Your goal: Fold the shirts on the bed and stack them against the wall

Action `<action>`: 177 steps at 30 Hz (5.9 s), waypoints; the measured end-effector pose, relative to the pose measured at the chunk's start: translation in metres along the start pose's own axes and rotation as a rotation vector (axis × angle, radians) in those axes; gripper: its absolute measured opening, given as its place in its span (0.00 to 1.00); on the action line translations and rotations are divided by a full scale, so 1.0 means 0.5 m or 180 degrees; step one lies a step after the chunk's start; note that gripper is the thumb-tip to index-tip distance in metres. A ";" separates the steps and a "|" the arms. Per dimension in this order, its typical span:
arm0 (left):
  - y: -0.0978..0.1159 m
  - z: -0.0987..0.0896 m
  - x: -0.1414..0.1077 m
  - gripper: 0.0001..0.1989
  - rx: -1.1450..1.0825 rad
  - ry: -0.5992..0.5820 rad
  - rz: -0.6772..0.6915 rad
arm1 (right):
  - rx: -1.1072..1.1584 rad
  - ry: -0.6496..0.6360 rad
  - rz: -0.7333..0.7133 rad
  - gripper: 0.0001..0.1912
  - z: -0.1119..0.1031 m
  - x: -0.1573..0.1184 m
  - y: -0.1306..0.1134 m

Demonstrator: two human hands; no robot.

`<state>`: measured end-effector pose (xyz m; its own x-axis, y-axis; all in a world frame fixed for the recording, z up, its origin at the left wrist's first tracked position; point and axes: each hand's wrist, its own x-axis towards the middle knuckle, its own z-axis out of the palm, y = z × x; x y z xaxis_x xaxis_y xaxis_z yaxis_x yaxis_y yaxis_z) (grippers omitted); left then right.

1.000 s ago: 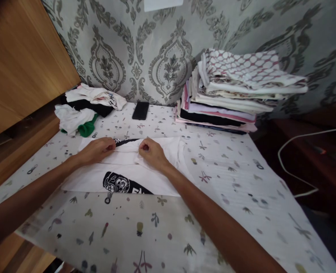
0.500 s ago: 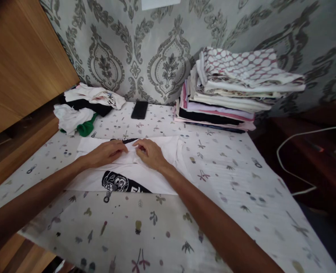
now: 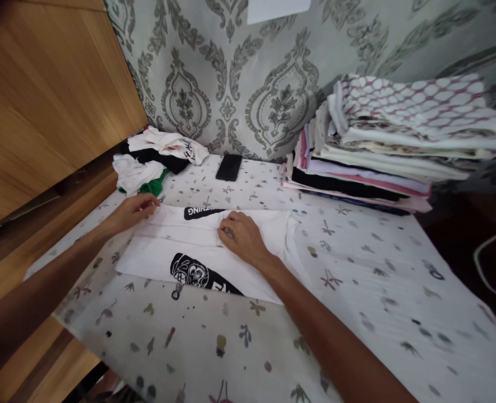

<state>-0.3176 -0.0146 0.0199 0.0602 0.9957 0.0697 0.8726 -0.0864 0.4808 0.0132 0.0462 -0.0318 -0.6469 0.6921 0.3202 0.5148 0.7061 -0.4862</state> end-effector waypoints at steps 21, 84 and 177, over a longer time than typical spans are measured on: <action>0.007 0.024 -0.070 0.22 0.0519 0.0321 -0.1461 | -0.0740 -0.0912 -0.0647 0.11 0.062 0.148 -0.207; 0.041 0.095 -0.082 0.37 0.1116 -0.0418 0.0185 | -0.0643 -0.0510 0.0303 0.28 0.011 0.011 -0.091; 0.043 0.116 0.004 0.34 0.0792 -0.0907 0.1265 | -0.0011 -0.0527 -0.0109 0.06 0.070 0.190 -0.148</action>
<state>-0.2707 -0.0127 -0.0202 0.5074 0.8601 -0.0522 0.8420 -0.4821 0.2420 -0.1061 0.0544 0.0061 -0.7477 0.6338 0.1980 0.4927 0.7295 -0.4744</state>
